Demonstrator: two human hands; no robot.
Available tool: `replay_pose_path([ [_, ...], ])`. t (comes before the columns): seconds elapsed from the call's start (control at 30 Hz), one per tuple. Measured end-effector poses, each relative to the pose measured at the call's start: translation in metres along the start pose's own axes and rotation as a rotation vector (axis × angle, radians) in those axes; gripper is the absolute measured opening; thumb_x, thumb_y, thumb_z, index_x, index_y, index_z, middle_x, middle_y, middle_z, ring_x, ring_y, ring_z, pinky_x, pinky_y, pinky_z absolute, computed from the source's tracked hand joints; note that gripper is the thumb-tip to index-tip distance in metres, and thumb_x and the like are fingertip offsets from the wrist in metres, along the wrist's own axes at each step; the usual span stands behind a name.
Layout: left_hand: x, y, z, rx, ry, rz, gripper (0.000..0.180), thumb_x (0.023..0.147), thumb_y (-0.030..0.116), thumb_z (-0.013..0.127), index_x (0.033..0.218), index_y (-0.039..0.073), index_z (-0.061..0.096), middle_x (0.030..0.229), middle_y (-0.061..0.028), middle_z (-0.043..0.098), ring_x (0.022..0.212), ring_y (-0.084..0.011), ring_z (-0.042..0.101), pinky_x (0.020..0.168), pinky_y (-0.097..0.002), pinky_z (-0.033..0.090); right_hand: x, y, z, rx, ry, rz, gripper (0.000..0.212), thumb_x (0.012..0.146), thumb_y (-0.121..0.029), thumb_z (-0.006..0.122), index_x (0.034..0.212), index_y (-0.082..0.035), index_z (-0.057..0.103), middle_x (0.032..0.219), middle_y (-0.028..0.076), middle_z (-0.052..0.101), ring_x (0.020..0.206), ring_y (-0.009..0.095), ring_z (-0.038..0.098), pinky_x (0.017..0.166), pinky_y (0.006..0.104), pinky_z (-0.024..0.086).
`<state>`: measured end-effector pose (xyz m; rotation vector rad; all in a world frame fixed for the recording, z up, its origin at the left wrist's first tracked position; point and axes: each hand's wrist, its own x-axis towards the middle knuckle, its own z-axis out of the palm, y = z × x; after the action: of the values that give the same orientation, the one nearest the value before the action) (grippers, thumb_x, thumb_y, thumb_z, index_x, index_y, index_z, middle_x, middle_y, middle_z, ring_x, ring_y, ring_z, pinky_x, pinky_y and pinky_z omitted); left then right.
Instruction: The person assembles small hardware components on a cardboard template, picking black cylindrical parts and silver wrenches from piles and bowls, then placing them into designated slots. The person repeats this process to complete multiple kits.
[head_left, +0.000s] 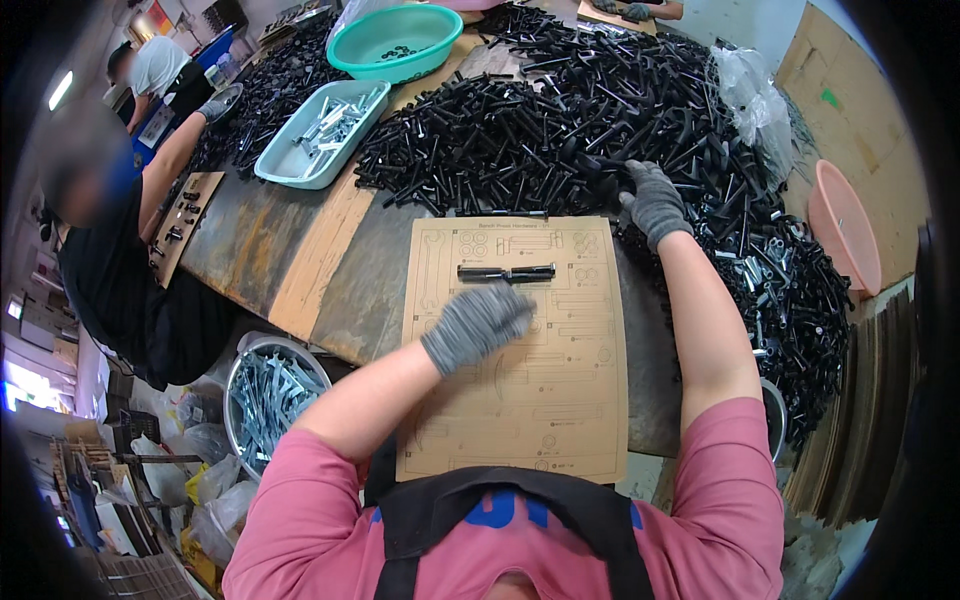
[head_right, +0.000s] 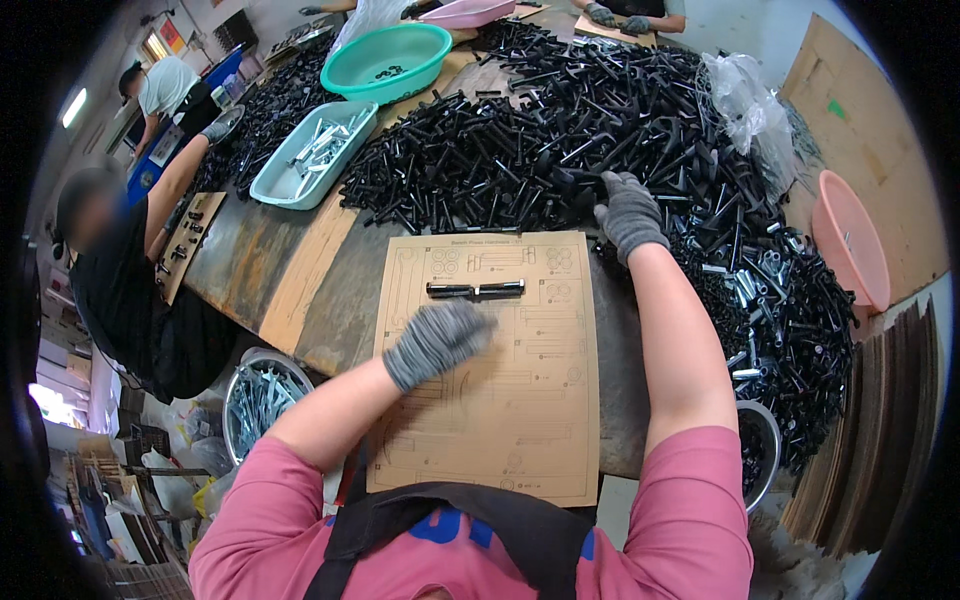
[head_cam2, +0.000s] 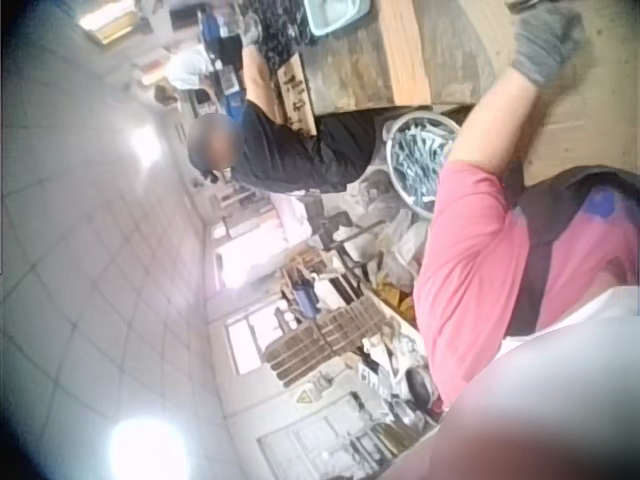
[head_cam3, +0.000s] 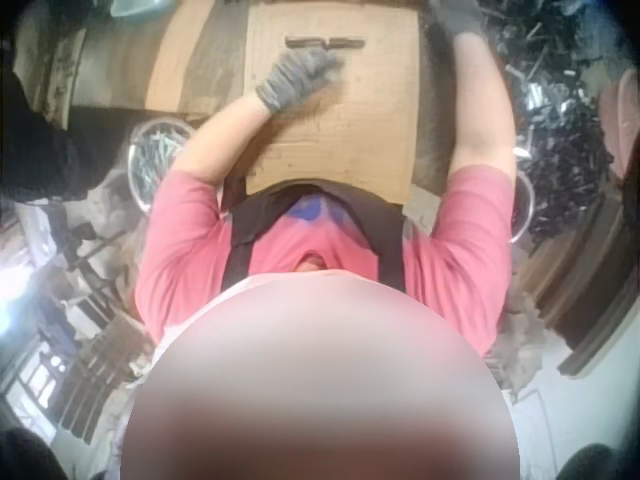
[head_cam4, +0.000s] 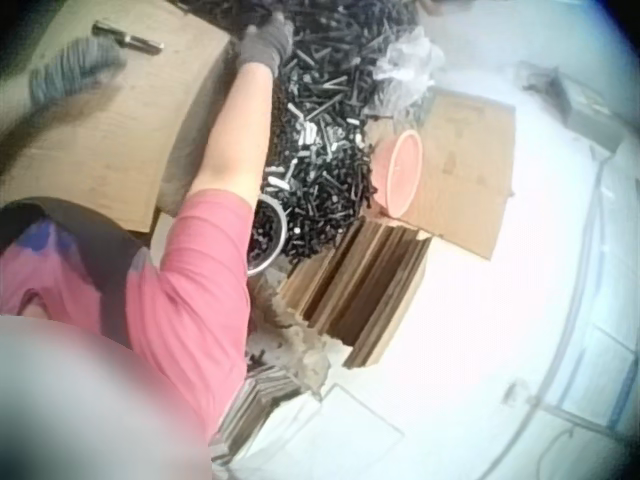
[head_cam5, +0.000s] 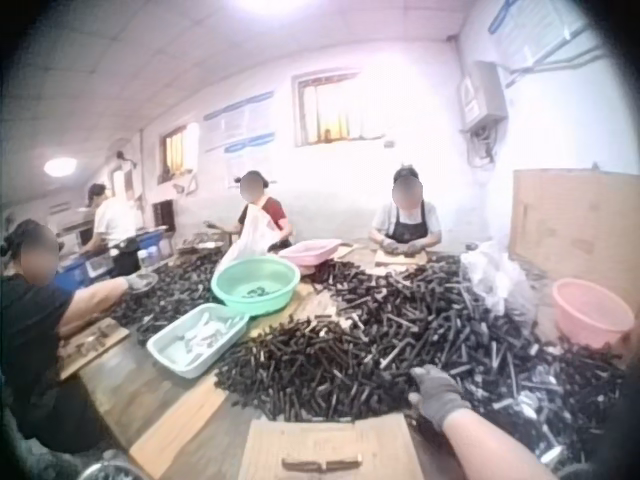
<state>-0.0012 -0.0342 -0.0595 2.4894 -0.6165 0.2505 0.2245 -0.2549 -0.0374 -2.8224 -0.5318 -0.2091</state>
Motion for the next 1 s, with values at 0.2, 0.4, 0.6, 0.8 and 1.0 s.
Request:
replay_pose_path([
  [0.2, -0.001, 0.005, 0.019, 0.059, -0.216, -0.113, 0.022, 0.081, 0.025, 0.054, 0.097, 0.012, 0.061, 0.082, -0.0111, 0.058, 0.075, -0.0292, 0.058, 0.067, -0.0380, 0.048, 0.041, -0.028, 0.001, -0.061, -0.240, 0.123, 0.072, 0.063, -0.035, 0.072, 0.126, -0.014, 0.044, 0.128, 0.010, 0.042, 0.120, 0.027, 0.039, 0.100, 0.0366, 0.031],
  [0.4, -0.002, 0.007, 0.019, 0.039, -0.183, -0.117, 0.021, 0.080, 0.025, 0.055, 0.096, 0.012, 0.061, 0.081, -0.0110, 0.058, 0.073, -0.0295, 0.058, 0.066, -0.0389, 0.047, 0.045, -0.011, 0.011, 0.013, -0.182, -0.102, 0.051, 0.069, -0.033, 0.068, 0.114, -0.015, 0.053, 0.116, 0.012, 0.051, 0.110, 0.028, 0.048, 0.091, 0.0382, 0.038],
  [0.6, -0.001, 0.007, 0.017, 0.007, -0.195, -0.145, 0.021, 0.080, 0.025, 0.055, 0.096, 0.013, 0.061, 0.079, -0.0109, 0.058, 0.072, -0.0296, 0.058, 0.064, -0.0389, 0.047, 0.056, 0.024, 0.019, 0.270, -0.169, -0.070, 0.025, 0.077, -0.008, 0.058, 0.103, -0.009, 0.055, 0.103, 0.013, 0.059, 0.098, 0.029, 0.055, 0.085, 0.0367, 0.043],
  [0.8, -0.002, 0.006, 0.019, -0.016, -0.147, -0.131, 0.018, 0.078, 0.022, 0.057, 0.093, 0.013, 0.062, 0.077, -0.0106, 0.058, 0.069, -0.0296, 0.058, 0.062, -0.0381, 0.048, 0.066, 0.005, 0.011, 0.085, -0.278, -0.208, 0.040, 0.072, -0.004, 0.060, 0.111, -0.010, 0.052, 0.104, 0.013, 0.057, 0.100, 0.031, 0.054, 0.087, 0.0375, 0.042],
  [1.0, -0.003, 0.005, 0.022, -0.013, -0.148, -0.129, 0.023, 0.081, 0.027, 0.052, 0.091, 0.008, 0.061, 0.075, -0.0103, 0.056, 0.068, -0.0277, 0.057, 0.061, -0.0382, 0.047, 0.070, 0.001, 0.005, 0.072, -0.051, -0.255, 0.038, 0.071, -0.001, 0.058, 0.107, -0.013, 0.054, 0.103, 0.015, 0.054, 0.096, 0.032, 0.054, 0.081, 0.0369, 0.046],
])
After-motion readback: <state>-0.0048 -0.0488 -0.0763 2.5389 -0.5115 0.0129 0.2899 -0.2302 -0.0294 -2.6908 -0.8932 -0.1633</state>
